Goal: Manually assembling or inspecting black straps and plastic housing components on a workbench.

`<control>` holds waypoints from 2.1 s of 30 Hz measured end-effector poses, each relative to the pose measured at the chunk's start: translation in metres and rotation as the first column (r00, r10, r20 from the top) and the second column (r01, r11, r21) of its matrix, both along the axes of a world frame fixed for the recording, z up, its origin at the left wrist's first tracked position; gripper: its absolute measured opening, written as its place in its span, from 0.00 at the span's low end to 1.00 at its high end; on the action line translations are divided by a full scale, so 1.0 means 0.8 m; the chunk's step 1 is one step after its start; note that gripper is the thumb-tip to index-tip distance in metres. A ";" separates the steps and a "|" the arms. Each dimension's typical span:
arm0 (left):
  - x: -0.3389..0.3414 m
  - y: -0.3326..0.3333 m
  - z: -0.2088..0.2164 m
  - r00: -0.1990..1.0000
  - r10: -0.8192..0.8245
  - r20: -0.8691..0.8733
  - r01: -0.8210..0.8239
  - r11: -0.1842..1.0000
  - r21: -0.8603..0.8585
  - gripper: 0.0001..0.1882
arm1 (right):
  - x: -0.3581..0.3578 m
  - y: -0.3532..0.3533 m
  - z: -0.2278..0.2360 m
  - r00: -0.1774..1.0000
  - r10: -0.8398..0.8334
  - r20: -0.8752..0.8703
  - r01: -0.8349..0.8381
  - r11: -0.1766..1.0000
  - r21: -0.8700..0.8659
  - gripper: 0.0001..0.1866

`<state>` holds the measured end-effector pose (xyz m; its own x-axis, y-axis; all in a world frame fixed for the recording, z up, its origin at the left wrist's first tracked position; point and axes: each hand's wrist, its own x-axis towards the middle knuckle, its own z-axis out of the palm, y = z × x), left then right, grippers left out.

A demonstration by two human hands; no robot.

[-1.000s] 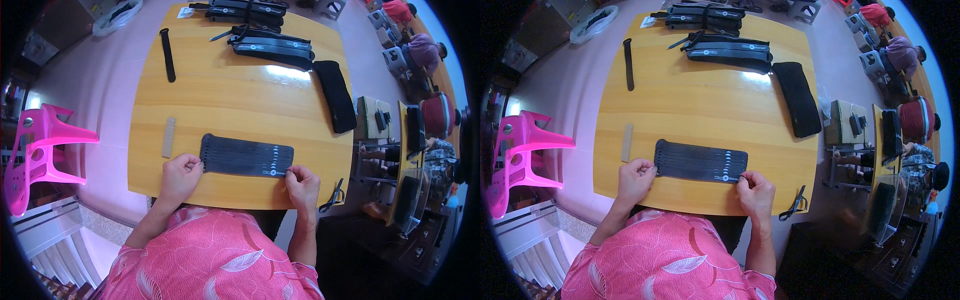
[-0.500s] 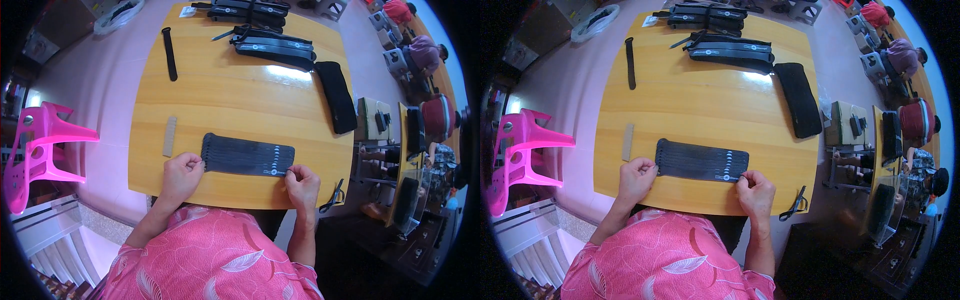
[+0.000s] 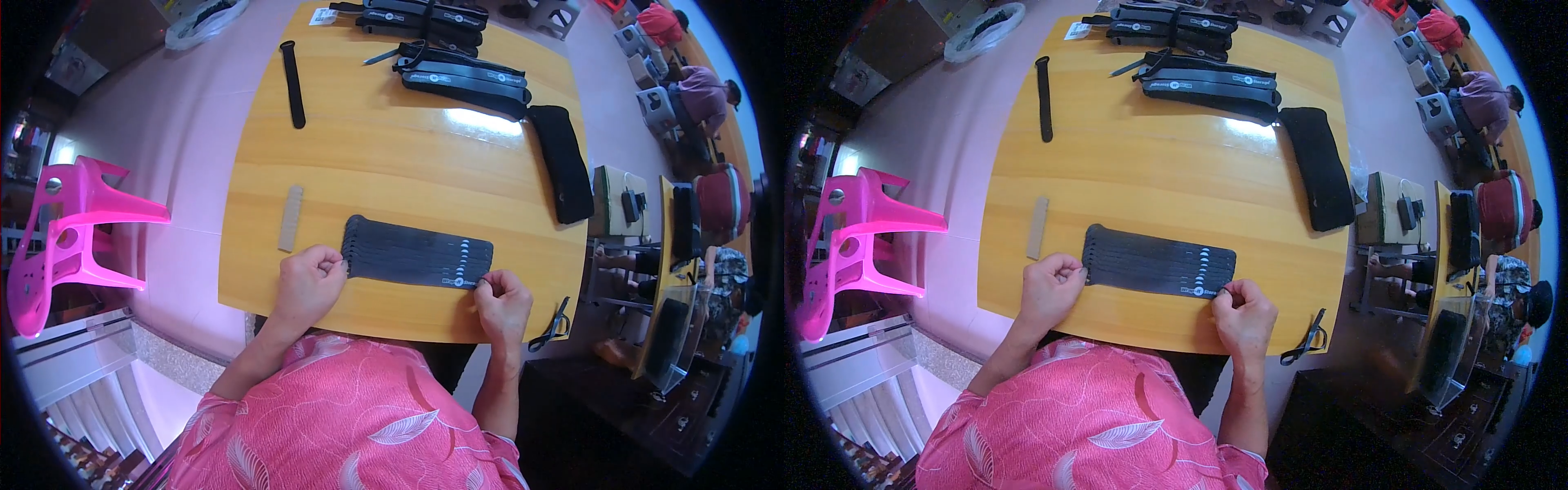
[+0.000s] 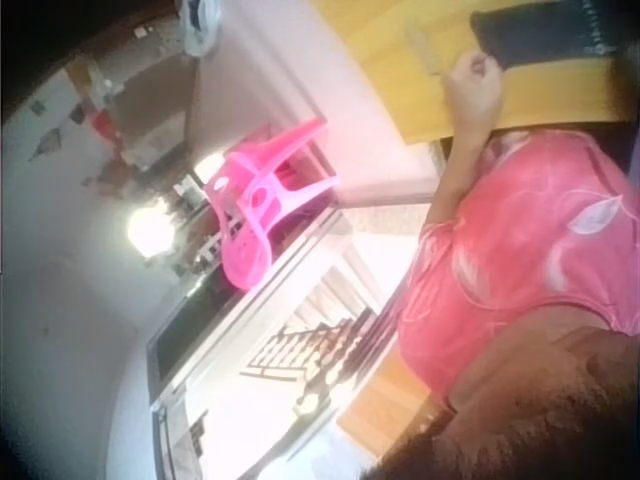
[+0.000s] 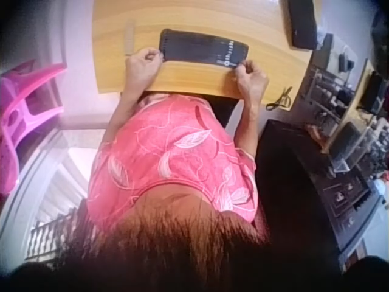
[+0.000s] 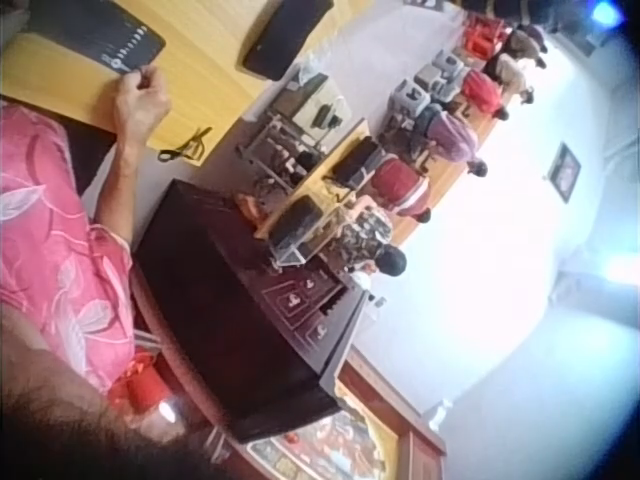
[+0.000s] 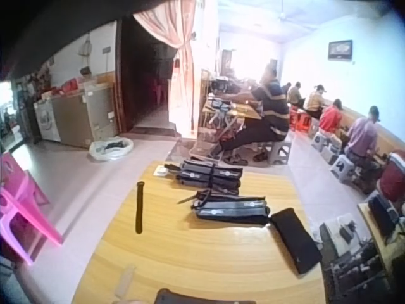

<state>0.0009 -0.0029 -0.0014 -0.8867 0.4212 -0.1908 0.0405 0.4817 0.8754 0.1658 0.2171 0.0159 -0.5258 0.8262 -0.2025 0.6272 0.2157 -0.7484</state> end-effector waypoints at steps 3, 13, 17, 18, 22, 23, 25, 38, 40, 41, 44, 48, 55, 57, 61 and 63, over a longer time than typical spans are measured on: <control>0.000 -0.001 -0.003 1.000 0.001 0.006 -0.001 1.000 -0.009 0.05 | -0.001 -0.001 0.002 1.000 -0.015 0.000 0.015 1.000 -0.012 0.07; 0.001 0.001 -0.001 0.998 -0.020 -0.064 0.019 1.000 -0.017 0.03 | -0.001 0.000 0.003 1.000 -0.004 0.025 0.004 1.000 0.011 0.07; 0.000 0.000 -0.006 0.999 -0.018 -0.050 0.018 1.000 -0.006 0.04 | 0.000 0.002 0.000 0.999 0.001 0.043 -0.002 0.999 0.041 0.07; -0.001 0.000 -0.006 0.999 -0.018 -0.049 0.018 1.000 -0.007 0.04 | 0.000 0.002 -0.002 0.999 0.006 0.043 -0.008 0.998 0.054 0.07; -0.003 0.000 0.001 0.997 -0.035 -0.064 0.033 0.999 -0.031 0.05 | -0.007 0.000 0.005 0.996 0.019 0.091 -0.026 0.997 0.069 0.06; -0.006 -0.001 0.006 0.997 -0.032 -0.066 0.030 0.999 -0.030 0.05 | -0.008 0.000 0.004 0.994 0.027 0.109 -0.036 0.996 0.080 0.06; -0.018 -0.006 0.017 0.977 -0.195 -0.087 0.174 0.963 -0.205 0.07 | -0.010 -0.002 0.005 0.992 0.046 0.119 -0.057 0.994 0.089 0.07; -0.015 -0.062 0.015 1.000 -0.023 0.002 0.023 0.994 0.107 0.11 | 0.023 -0.001 0.024 1.000 -0.023 -0.019 0.018 0.978 -0.208 0.13; -0.014 -0.061 0.021 0.990 0.116 0.080 -0.135 0.944 0.301 0.16 | 0.032 -0.002 0.012 0.972 -0.024 -0.233 0.031 0.999 0.025 0.14; -0.013 -0.055 0.022 0.992 0.101 0.077 -0.120 0.944 0.306 0.16 | 0.017 -0.014 0.021 0.962 0.028 -0.272 -0.003 0.996 0.094 0.15; -0.008 -0.021 0.030 0.998 0.020 -0.056 0.008 0.884 0.468 0.21 | -0.040 -0.046 0.021 0.865 0.451 -0.219 -0.264 0.782 0.564 0.18; -0.008 0.024 0.031 0.836 -0.296 -0.462 0.471 0.819 0.327 0.27 | -0.104 -0.087 0.012 0.766 0.641 -0.049 -0.423 0.559 0.713 0.24; -0.002 0.043 0.002 0.641 -0.489 -0.592 0.590 0.807 -0.027 0.34 | -0.079 -0.049 -0.018 0.769 0.636 0.061 -0.532 0.584 0.613 0.27; -0.005 0.041 0.002 0.626 -0.505 -0.594 0.584 0.809 -0.071 0.34 | -0.059 -0.023 -0.013 0.808 0.588 0.019 -0.495 0.663 0.562 0.26; -0.009 0.041 0.004 0.699 -0.498 -0.514 0.588 0.809 0.017 0.33 | -0.040 0.021 -0.028 0.735 0.143 -0.662 -0.255 0.964 -0.076 0.21; -0.026 0.040 0.012 0.749 -0.462 -0.475 0.564 0.820 0.092 0.31 | -0.038 0.039 -0.034 0.456 -0.489 -0.743 -0.325 0.686 -0.651 0.21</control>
<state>-0.0198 0.0295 0.0081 -0.4926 0.8195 0.2930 0.6058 0.0812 0.7914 0.1358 0.2482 -0.0112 -0.6760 0.7150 -0.1783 -0.4037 -0.5618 -0.7221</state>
